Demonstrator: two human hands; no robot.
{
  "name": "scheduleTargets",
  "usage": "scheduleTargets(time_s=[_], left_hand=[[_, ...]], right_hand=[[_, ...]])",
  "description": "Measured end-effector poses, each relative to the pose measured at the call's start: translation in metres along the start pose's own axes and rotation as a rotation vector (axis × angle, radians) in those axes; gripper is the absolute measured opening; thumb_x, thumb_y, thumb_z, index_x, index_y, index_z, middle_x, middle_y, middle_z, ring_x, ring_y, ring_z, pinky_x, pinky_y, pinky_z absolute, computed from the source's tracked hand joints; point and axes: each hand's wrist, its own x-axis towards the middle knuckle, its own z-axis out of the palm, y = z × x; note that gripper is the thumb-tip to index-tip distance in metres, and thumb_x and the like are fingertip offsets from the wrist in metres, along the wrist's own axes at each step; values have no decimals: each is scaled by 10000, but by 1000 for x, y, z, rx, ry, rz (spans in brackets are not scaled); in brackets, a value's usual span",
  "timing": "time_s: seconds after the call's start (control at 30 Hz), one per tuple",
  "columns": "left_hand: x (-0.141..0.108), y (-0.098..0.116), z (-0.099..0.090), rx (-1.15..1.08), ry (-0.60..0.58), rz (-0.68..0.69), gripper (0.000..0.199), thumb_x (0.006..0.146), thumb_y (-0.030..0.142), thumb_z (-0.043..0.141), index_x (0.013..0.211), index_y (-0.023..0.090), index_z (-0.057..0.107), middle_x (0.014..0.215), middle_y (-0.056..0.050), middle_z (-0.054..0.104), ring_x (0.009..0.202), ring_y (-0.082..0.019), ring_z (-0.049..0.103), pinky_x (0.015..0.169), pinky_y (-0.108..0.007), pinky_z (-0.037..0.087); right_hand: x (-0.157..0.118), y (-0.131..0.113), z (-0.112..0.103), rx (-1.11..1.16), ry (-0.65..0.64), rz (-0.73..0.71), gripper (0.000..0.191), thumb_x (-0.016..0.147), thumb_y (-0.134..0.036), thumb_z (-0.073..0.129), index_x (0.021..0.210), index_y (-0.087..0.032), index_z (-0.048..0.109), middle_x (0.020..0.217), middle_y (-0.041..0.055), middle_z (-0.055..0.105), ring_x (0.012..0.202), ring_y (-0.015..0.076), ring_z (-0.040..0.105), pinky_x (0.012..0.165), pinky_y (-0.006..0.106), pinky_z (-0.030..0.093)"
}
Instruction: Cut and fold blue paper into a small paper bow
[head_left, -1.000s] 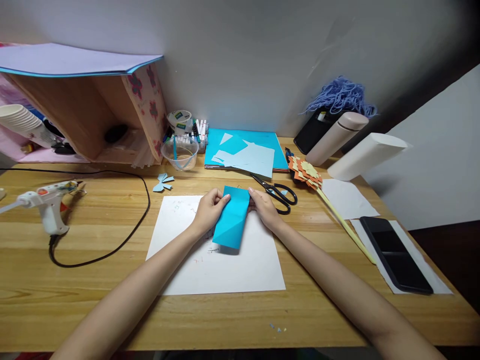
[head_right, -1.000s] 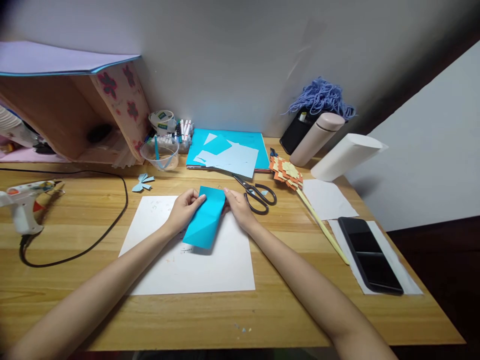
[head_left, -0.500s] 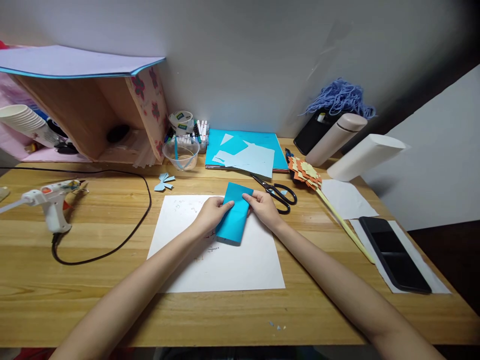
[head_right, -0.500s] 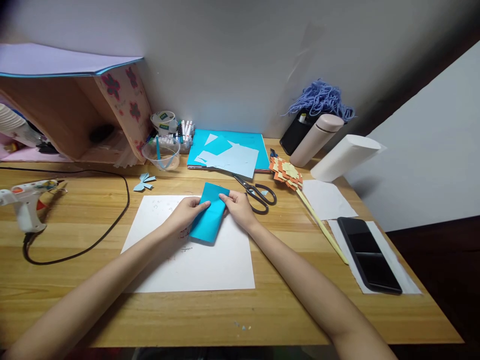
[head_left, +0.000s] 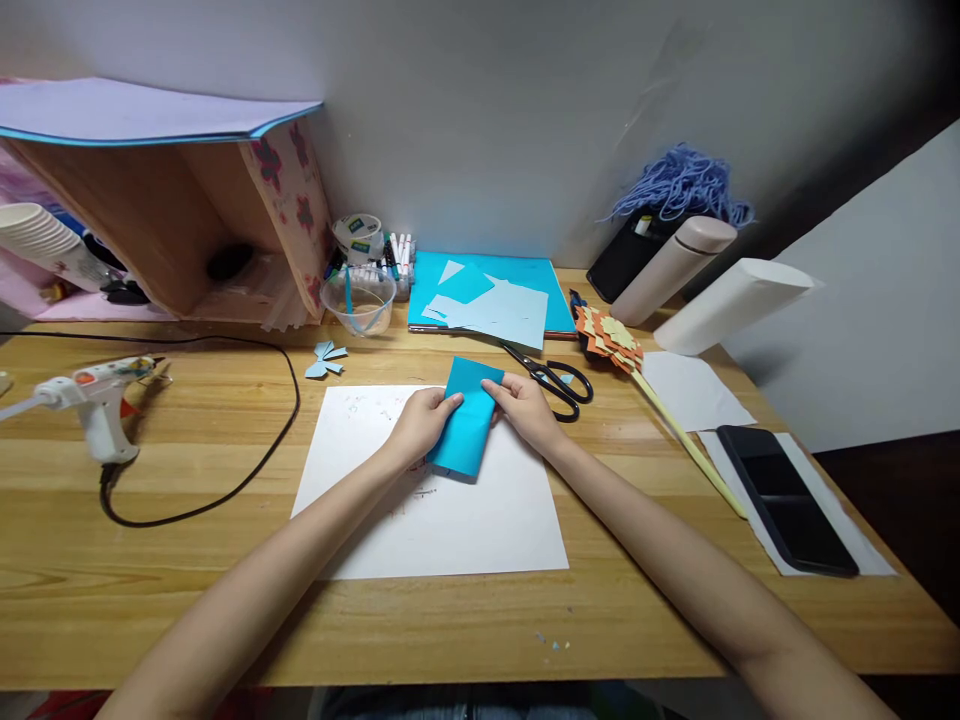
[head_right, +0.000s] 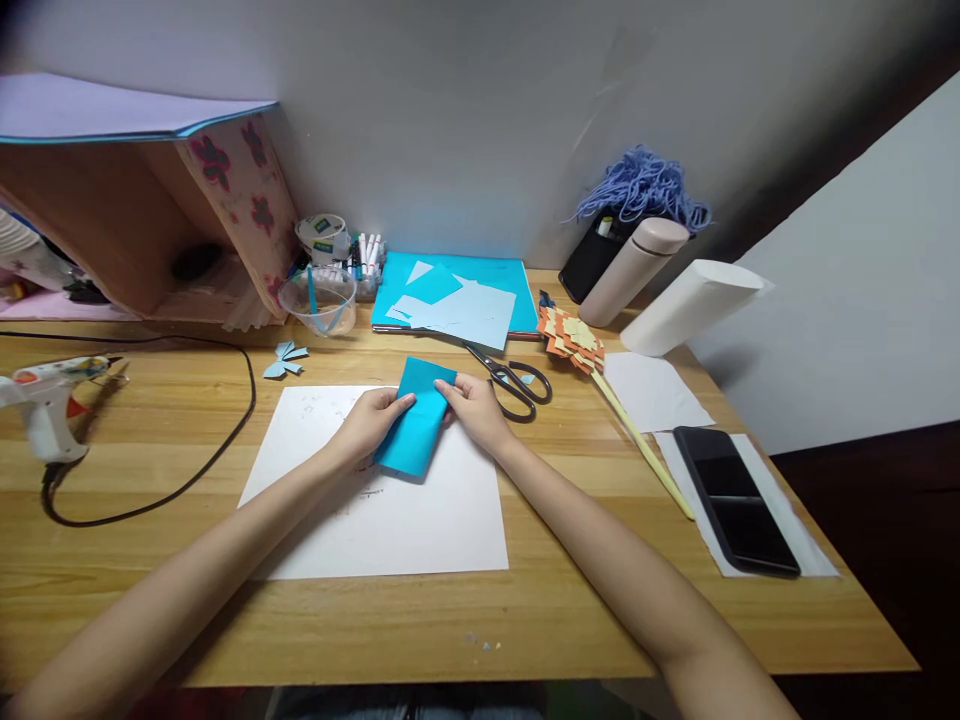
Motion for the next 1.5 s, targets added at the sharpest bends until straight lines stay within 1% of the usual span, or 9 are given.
scheduleTargets(time_s=[0.33, 0.47, 0.67, 0.83, 0.97, 1.13, 1.33, 1.43, 1.5], left_hand=[[1, -2, -1, 14, -5, -3, 336, 779, 438, 483, 687, 132, 585, 628, -15, 593, 582, -144, 480, 566, -251, 379], [1, -2, -1, 10, 12, 27, 344, 784, 446, 483, 690, 136, 596, 647, -26, 616, 602, -159, 502, 565, -251, 376], [0, -2, 1, 212, 82, 124, 368, 841, 427, 414, 689, 146, 595, 681, -46, 624, 644, -169, 518, 590, -255, 373], [-2, -1, 2, 341, 168, 191, 375, 865, 404, 381, 662, 153, 573, 679, -47, 619, 633, -158, 523, 610, -257, 365], [-1, -1, 1, 336, 153, 154, 391, 841, 459, 410, 694, 148, 596, 682, -41, 617, 631, -155, 514, 584, -252, 358], [3, -4, -3, 298, 60, 63, 396, 750, 524, 516, 662, 144, 584, 575, 5, 529, 547, -127, 446, 490, -231, 300], [3, -6, -3, 211, 101, 76, 373, 778, 488, 492, 650, 145, 563, 602, 6, 546, 553, -118, 445, 503, -227, 319], [1, -6, -1, 217, 135, 105, 363, 792, 478, 485, 655, 149, 553, 622, 0, 551, 570, -123, 452, 517, -230, 327], [0, -5, 1, 233, 167, 123, 358, 799, 473, 480, 656, 152, 550, 626, -1, 551, 578, -127, 456, 530, -236, 329]], right_hand=[[-2, -6, 0, 14, -8, -3, 351, 744, -502, 606, 669, -165, 543, 534, -23, 555, 475, 126, 552, 462, 232, 442], [-2, -6, 0, 3, -54, 8, 352, 711, -501, 637, 683, -162, 545, 551, -27, 561, 499, 118, 552, 486, 227, 453], [0, -7, 1, 19, -25, 61, 384, 655, -522, 669, 670, -165, 527, 511, -28, 568, 434, 109, 536, 436, 217, 423], [-3, -11, 3, 3, -128, 111, 407, 622, -532, 685, 695, -167, 521, 506, -21, 593, 426, 121, 554, 439, 224, 434], [-2, -10, 4, -47, -43, 96, 404, 631, -539, 671, 625, -175, 495, 438, -22, 557, 391, 121, 529, 403, 216, 394], [-1, -7, 4, -28, 16, 84, 404, 629, -536, 678, 634, -182, 484, 455, -22, 570, 391, 115, 528, 406, 217, 403], [-3, -10, 5, 32, -107, 125, 418, 629, -534, 687, 715, -149, 550, 546, -12, 615, 458, 112, 571, 459, 212, 447], [-3, -8, 6, 15, -66, 122, 413, 625, -526, 695, 640, -150, 526, 496, -17, 591, 428, 98, 547, 431, 194, 413], [-4, -6, 7, 40, -75, 124, 405, 631, -521, 693, 659, -148, 537, 528, -13, 606, 458, 104, 564, 456, 201, 433]])
